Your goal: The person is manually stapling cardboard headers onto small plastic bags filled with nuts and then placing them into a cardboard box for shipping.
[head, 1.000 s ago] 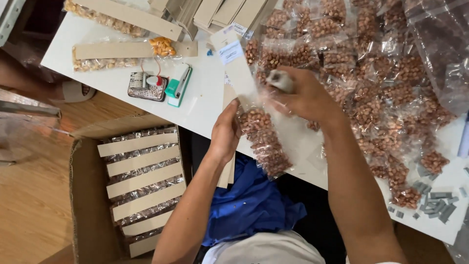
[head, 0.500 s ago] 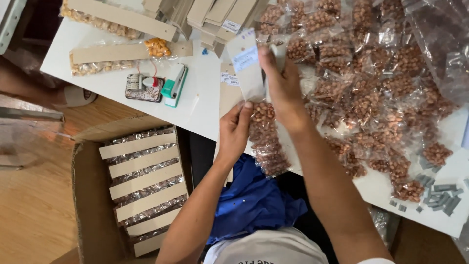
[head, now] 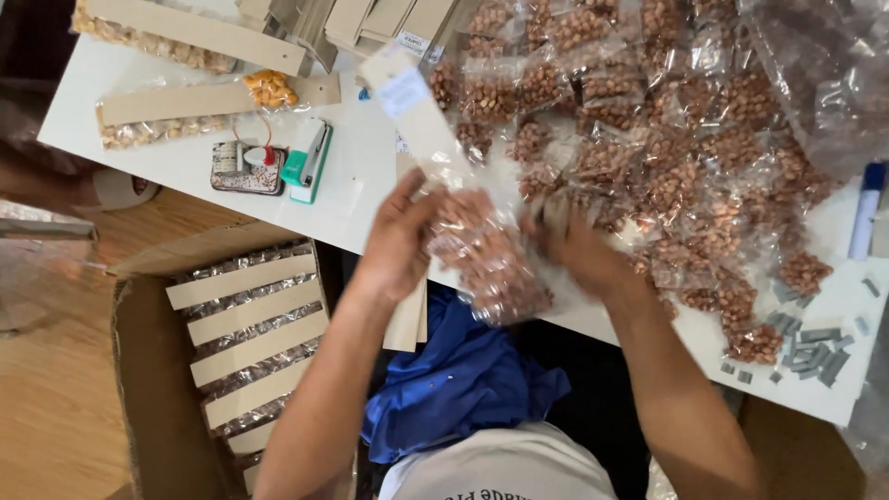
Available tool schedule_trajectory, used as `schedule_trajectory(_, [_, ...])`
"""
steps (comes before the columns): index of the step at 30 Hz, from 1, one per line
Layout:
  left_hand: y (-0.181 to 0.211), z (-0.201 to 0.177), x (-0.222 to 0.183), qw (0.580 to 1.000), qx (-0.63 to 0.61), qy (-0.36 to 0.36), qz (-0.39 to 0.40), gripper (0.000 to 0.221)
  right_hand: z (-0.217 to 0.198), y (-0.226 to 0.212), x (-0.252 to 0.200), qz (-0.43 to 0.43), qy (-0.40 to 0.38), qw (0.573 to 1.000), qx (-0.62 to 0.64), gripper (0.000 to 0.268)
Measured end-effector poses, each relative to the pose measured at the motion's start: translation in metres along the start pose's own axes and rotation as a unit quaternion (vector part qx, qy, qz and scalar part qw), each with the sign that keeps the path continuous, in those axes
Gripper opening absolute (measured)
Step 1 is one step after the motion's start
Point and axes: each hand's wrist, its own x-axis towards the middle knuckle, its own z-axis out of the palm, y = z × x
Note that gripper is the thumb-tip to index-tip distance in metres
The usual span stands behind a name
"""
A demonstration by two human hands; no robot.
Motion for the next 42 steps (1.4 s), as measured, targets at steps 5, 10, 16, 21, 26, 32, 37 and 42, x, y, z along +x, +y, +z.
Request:
schedule_trajectory(5, [-0.03, -0.058, 0.042, 0.994, -0.009, 0.1, -0.042, 0.065, -0.052, 0.245, -0.037, 0.172, -0.098, 0.962, 0.186, 0.056])
schedule_trajectory(10, [-0.054, -0.077, 0.052, 0.993, -0.025, 0.107, -0.042, 0.048, -0.035, 0.151, -0.056, 0.056, -0.169, 0.956, 0.234, 0.055])
schedule_trajectory(16, [-0.056, -0.077, 0.049, 0.993, -0.031, 0.111, -0.03, 0.039, -0.021, 0.089, -0.058, 0.06, -0.106, 0.982, 0.144, 0.05])
schedule_trajectory(21, [-0.046, -0.048, 0.032, 0.994, -0.036, 0.096, -0.033, 0.035, -0.009, 0.047, -0.048, 0.07, -0.052, 0.986, 0.142, 0.028])
schedule_trajectory(26, [-0.045, -0.041, 0.029, 0.995, -0.005, 0.101, -0.022, 0.045, -0.003, 0.034, -0.034, 0.046, -0.044, 0.986, 0.155, 0.034])
schedule_trajectory(32, [-0.052, -0.043, 0.027, 0.99, 0.1, 0.103, -0.005, 0.044, -0.007, -0.011, -0.006, 0.029, -0.104, 0.929, -0.355, 0.065])
schedule_trajectory(37, [-0.03, -0.023, 0.013, 0.97, 0.215, 0.109, 0.029, 0.056, -0.042, -0.023, 0.029, -0.147, -0.05, 0.82, -0.55, 0.051])
schedule_trajectory(42, [-0.037, -0.027, 0.016, 0.969, 0.209, 0.135, -0.001, 0.065, -0.073, 0.035, 0.101, -0.191, 0.022, 0.718, -0.669, 0.063])
